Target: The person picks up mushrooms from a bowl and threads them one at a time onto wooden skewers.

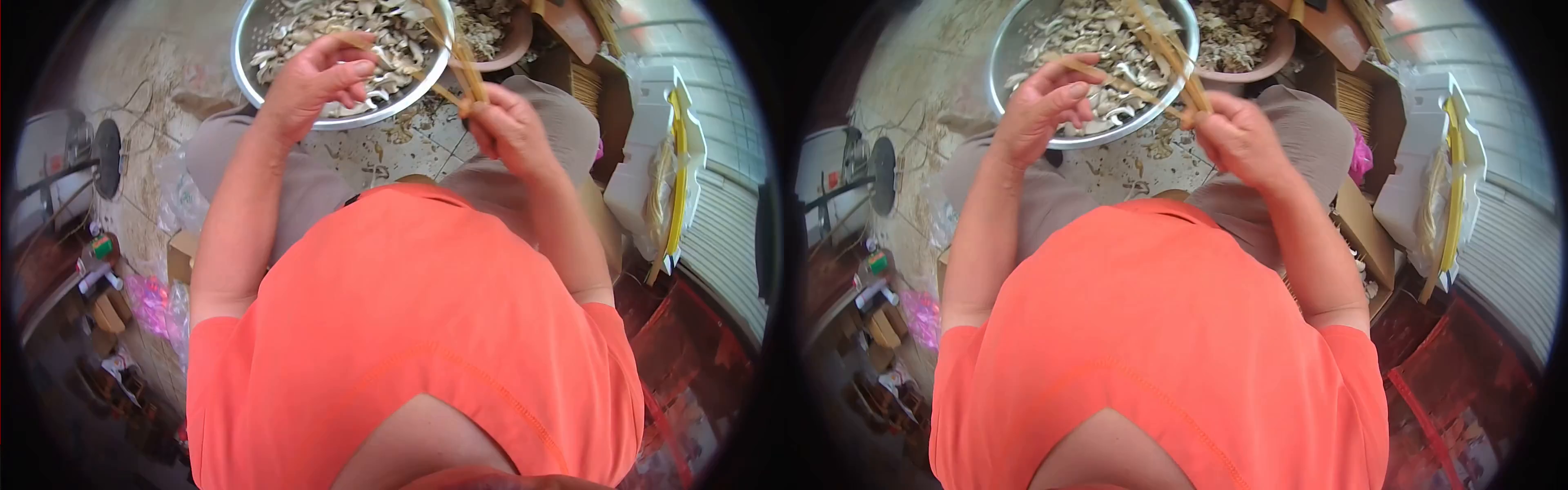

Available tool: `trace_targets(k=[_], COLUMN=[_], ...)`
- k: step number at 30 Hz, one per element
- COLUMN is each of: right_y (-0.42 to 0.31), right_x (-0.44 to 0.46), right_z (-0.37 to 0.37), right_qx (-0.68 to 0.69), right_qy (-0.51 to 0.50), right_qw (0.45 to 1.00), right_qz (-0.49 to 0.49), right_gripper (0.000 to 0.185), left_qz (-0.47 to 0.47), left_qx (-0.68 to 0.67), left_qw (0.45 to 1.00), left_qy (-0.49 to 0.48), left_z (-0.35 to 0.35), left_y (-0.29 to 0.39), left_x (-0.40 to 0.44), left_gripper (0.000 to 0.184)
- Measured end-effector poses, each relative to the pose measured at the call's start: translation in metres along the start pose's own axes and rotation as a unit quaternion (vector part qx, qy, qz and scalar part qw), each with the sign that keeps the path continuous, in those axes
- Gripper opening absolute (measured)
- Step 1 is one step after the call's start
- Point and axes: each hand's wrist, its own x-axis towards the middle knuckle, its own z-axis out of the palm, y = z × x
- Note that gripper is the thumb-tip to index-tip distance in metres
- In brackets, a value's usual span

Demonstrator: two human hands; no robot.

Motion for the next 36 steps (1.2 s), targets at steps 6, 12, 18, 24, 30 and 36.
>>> trace_targets(k=[6, 12, 18, 24, 30, 36], right_y=[0.051, 0.070, 0.077, 0.081, 0.082, 0.077], right_x=[0.016, 0.016, 0.020, 0.025, 0.028, 0.027], right_z=[0.059, 0.064, 0.066, 0.059, 0.059, 0.063], right_qx=[0.121, 0.092, -0.049, -0.100, -0.027, 0.005], right_qy=[-0.094, -0.078, -0.019, -0.012, 0.006, -0.059], right_qw=[0.979, 0.978, 0.991, 0.987, 0.994, 0.993], right_qz=[0.135, 0.172, 0.125, 0.122, 0.104, 0.107], right_gripper=[0.018, 0.019, 0.023, 0.026, 0.027, 0.022], left_qz=[-0.043, -0.105, -0.156, -0.144, -0.166, -0.182], left_qx=[-0.197, -0.198, -0.154, -0.141, -0.141, -0.084], left_qw=[0.978, 0.968, 0.963, 0.967, 0.970, 0.978], left_qy=[0.044, 0.111, 0.158, 0.157, 0.107, 0.050], left_z=[-0.001, 0.007, 0.010, 0.014, 0.018, 0.006], left_y=[-0.053, -0.077, -0.083, -0.079, -0.082, -0.067], left_x=[-0.023, -0.020, -0.017, -0.013, -0.013, -0.015], left_gripper=[0.030, 0.015, 0.016, 0.017, 0.014, 0.027])
